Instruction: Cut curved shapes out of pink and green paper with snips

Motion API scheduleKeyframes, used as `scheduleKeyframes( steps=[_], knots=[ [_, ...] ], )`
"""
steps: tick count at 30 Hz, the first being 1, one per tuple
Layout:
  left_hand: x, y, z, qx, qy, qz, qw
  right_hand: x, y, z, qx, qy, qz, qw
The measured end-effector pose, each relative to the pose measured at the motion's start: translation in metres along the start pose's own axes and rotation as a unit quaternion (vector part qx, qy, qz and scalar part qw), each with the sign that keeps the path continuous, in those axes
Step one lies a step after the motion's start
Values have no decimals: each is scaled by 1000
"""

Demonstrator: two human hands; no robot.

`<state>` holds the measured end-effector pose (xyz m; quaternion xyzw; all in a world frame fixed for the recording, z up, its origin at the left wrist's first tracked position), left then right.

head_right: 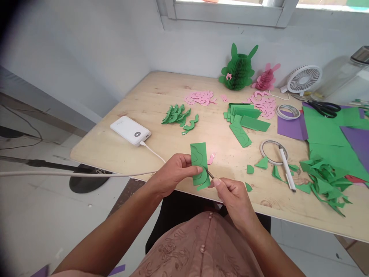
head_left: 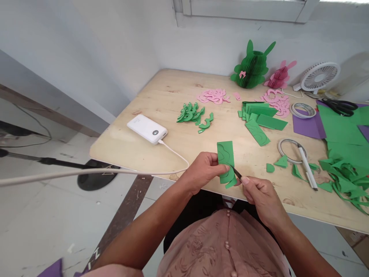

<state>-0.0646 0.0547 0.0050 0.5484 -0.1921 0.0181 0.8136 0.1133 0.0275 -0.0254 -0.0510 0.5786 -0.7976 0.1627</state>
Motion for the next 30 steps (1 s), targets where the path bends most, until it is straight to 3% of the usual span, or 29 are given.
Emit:
scheduleKeyframes(
  steps=[30],
  knots=[
    [3, 6, -1, -14, -9, -6, 1000, -4, -7, -3, -14, -11, 37, 999]
  ],
)
Point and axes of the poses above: each hand's wrist, its own z-axis away from the middle knuckle, its own x-axis out of the palm, y = z × x, the point moved 2 cm from there along -z, towards the middle knuckle, and after that the axes turned 1 degree about z, right-handed, at the moved point
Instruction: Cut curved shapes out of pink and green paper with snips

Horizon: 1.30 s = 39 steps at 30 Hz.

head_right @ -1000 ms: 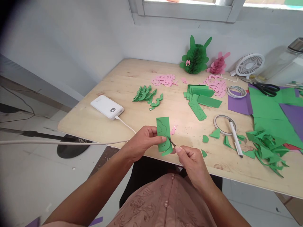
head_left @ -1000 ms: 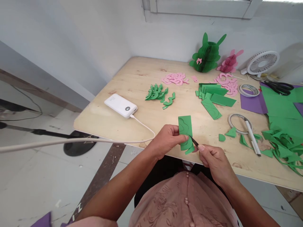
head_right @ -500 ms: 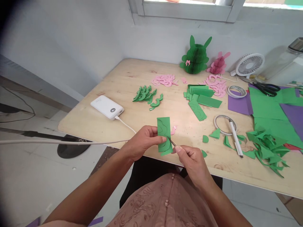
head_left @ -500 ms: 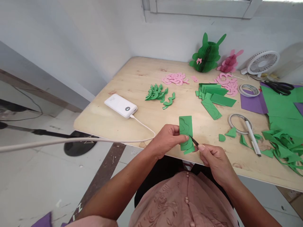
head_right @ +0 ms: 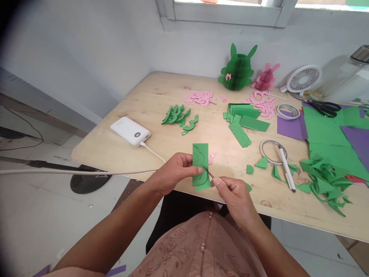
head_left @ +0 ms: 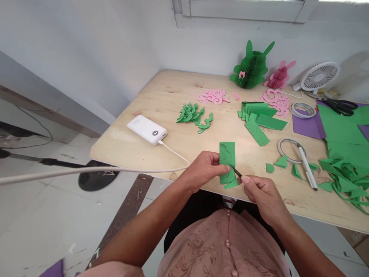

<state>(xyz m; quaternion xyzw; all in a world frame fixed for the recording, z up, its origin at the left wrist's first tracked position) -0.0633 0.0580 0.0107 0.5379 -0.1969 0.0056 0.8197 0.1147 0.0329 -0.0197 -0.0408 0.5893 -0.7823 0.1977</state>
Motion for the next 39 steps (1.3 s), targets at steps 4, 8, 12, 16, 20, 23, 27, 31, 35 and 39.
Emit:
scheduleKeyframes(
  steps=[4, 8, 12, 16, 20, 23, 27, 31, 35, 39],
  knots=[
    [0, 1, 0, -3, -5, -11, 1000, -2, -3, 0, 10, -12, 6, 1000],
    [0, 1, 0, -3, -11, -12, 1000, -2, -4, 0, 12, -16, 7, 1000],
    [-1, 2, 0, -2, -12, -10, 1000, -1, -2, -1, 8, -10, -4, 1000],
    [-1, 1, 0, -5, -19, -10, 1000, -2, 0, -2, 7, -11, 9, 1000],
    [-2, 0, 0, -4, -21, -13, 1000, -3, 0, -1, 13, -6, 28, 1000],
    [-3, -3, 1, -6, -8, -16, 1000, -3, 0, 0, 14, 3, 30, 999],
    [-6, -8, 1, -3, 25, -15, 1000, -3, 2, 0, 18, 12, 32, 999],
    [-7, -10, 2, -4, 36, -6, 999, -3, 5, -1, 19, 17, 33, 999],
    [-6, -9, 2, 0, 33, 2, 999, -2, 5, 0, 18, 10, 26, 999],
    [-6, -8, 2, 0, 25, -8, 1000, -2, 4, -1, 16, 6, 25, 1000]
  ],
)
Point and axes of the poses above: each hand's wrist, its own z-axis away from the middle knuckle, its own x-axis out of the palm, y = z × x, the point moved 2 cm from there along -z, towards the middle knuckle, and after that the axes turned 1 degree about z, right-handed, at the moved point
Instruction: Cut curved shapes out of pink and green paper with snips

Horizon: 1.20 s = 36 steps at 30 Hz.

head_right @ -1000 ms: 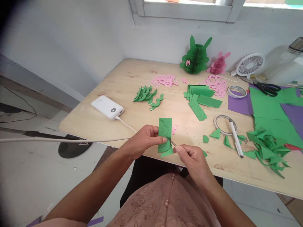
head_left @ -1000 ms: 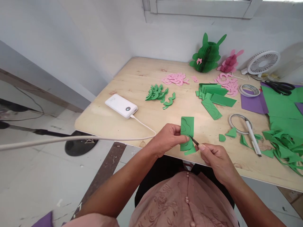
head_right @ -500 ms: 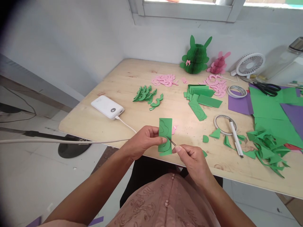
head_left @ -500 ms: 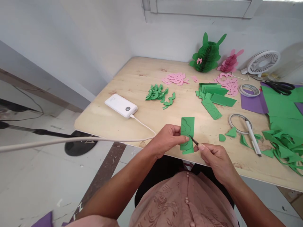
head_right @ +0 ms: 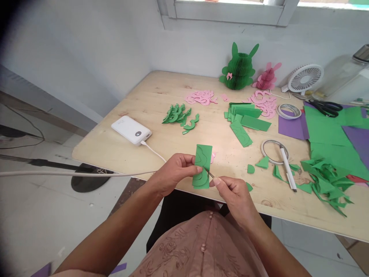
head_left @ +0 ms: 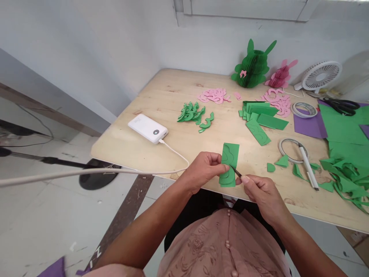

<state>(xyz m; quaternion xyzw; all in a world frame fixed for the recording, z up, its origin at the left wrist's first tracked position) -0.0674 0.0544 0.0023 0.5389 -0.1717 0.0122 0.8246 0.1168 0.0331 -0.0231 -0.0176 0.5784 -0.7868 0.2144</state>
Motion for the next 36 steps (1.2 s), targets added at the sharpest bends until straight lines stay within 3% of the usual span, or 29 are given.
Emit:
scheduleKeyframes(
  steps=[36],
  knots=[
    [-1, 11, -2, -21, -31, -20, 999, -9, -9, -2, -21, -48, 46, 998]
  ],
)
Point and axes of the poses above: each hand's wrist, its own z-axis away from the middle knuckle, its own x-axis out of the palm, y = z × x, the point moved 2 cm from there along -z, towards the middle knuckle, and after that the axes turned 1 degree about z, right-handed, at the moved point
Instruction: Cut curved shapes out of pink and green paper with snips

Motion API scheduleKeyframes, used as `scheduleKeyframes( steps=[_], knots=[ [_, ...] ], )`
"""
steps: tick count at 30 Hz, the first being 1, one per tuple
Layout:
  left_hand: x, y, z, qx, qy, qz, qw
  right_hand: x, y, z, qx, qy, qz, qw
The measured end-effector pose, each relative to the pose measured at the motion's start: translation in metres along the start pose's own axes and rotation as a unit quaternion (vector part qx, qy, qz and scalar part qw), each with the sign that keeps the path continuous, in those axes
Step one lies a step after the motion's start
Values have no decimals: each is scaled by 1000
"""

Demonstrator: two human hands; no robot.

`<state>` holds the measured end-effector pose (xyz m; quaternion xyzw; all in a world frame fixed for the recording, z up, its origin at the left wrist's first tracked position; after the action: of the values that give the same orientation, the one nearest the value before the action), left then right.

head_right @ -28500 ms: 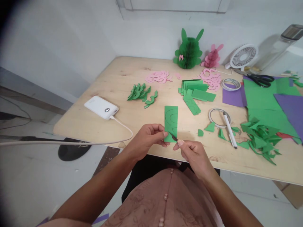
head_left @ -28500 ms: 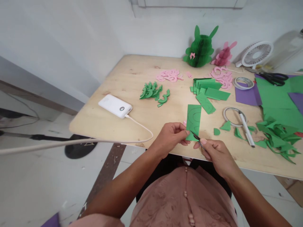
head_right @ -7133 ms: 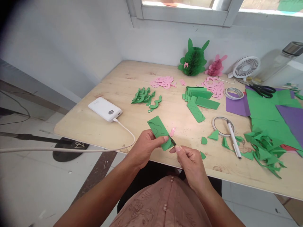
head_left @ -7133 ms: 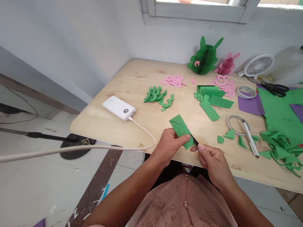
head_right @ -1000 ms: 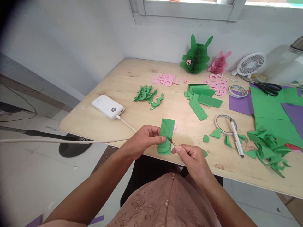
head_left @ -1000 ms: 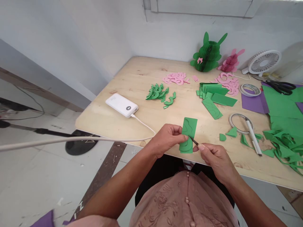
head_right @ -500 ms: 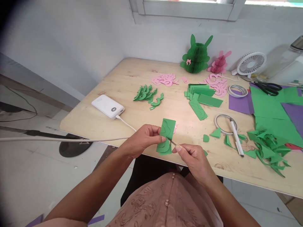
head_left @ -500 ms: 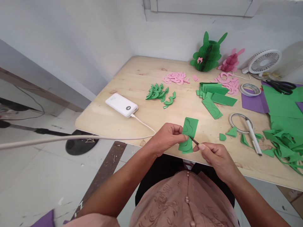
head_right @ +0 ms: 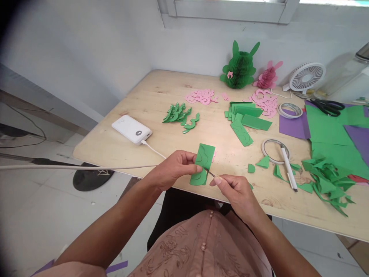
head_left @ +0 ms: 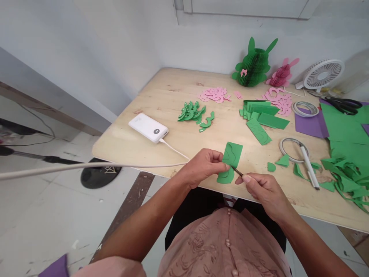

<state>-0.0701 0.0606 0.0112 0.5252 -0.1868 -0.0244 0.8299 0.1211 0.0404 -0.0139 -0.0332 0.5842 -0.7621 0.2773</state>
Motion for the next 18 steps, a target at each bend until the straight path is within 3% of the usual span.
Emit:
scheduleKeyframes(
  steps=[18],
  knots=[
    [0, 1, -1, 7, -19, -17, 1000, -1, -3, 1, 4, -2, 3, 1000]
  ],
)
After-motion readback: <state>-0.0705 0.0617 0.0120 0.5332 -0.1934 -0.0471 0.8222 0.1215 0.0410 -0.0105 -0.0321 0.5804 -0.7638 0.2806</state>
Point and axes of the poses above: each hand's wrist, its own z-axis away from the middle knuckle, its own x-axis out of the palm, y = z × x, the point moved 2 cm from there along -z, towards the middle knuckle, and after that the axes turned 1 degree about z, right-handed, at the moved point
